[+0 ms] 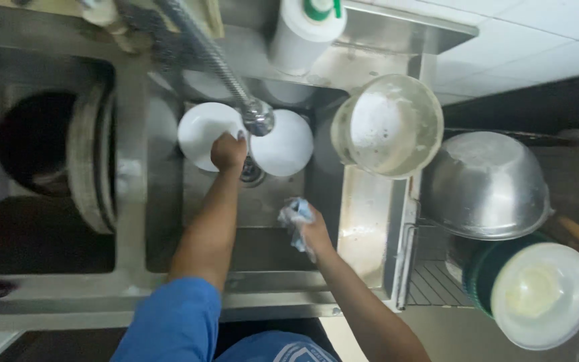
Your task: The person washes several white plates in a double-basin stainless steel sink using a blue sponge and running water. They scrub each plate, rinse it, and place it in the sink basin, repeating the process for multiple plates.
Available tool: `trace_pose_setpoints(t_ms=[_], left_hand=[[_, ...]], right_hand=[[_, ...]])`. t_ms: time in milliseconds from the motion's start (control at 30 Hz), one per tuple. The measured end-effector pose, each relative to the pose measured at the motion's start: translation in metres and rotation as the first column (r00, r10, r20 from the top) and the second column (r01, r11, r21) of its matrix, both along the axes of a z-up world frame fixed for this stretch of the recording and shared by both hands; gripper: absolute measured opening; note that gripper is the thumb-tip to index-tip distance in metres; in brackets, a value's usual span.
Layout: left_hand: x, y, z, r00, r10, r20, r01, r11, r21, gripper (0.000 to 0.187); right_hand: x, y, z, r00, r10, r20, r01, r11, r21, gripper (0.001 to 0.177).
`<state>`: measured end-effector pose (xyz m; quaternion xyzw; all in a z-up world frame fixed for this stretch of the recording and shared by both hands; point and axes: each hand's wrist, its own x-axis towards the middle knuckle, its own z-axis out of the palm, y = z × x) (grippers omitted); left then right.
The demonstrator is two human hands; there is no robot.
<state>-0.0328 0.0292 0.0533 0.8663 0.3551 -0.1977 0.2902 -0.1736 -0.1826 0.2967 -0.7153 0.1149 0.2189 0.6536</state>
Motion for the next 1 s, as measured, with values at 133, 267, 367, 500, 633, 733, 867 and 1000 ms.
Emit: trace_pose_setpoints(t_ms=[133,267,367,500,633,733,867,1000], left_hand=[[-0.050,0.036,-0.020,0.802,0.596,-0.037,-0.595,0.793,-0.130,0.047],[-0.068,0.048,0.033,0.733,0.672,-0.105,-0.669,0.685,-0.288,0.056],[-0.066,0.058,0.021,0.745,0.660,-0.102,-0.654,0.691,-0.309,0.060],[-0.069,0.070,-0.012,0.715,0.685,-0.143,-0.692,0.660,-0.293,0.053],[-0.066,0.073,-0.070,0.680,0.720,-0.140,-0.706,0.591,-0.391,0.052],[-0.073,0.075,-0.056,0.664,0.729,-0.170,-0.725,0.570,-0.386,0.052],[-0.064,0.070,0.006,0.693,0.699,-0.174,-0.712,0.627,-0.316,0.044],[-0.075,0.073,-0.055,0.669,0.739,-0.081,-0.731,0.634,-0.252,0.045]], right_hand=[[0.037,0.037,-0.046,0.856,-0.080,-0.511,0.072,0.997,-0.034,0.034],[0.032,-0.016,-0.333,0.587,-0.161,-0.793,-0.177,0.931,-0.320,0.050],[0.027,0.015,-0.325,0.585,-0.366,-0.724,0.111,0.920,-0.376,0.043],[0.042,0.051,-0.310,0.555,-0.385,-0.737,0.286,0.921,-0.265,0.035],[0.050,0.070,-0.278,0.504,-0.408,-0.761,0.621,0.783,-0.009,0.026],[0.050,0.082,-0.254,0.468,-0.415,-0.780,0.786,0.600,0.153,0.029],[0.054,0.094,-0.229,0.424,-0.399,-0.813,0.904,0.230,0.359,0.044],[0.052,0.091,-0.265,0.434,-0.415,-0.800,0.901,0.205,0.382,0.040]])
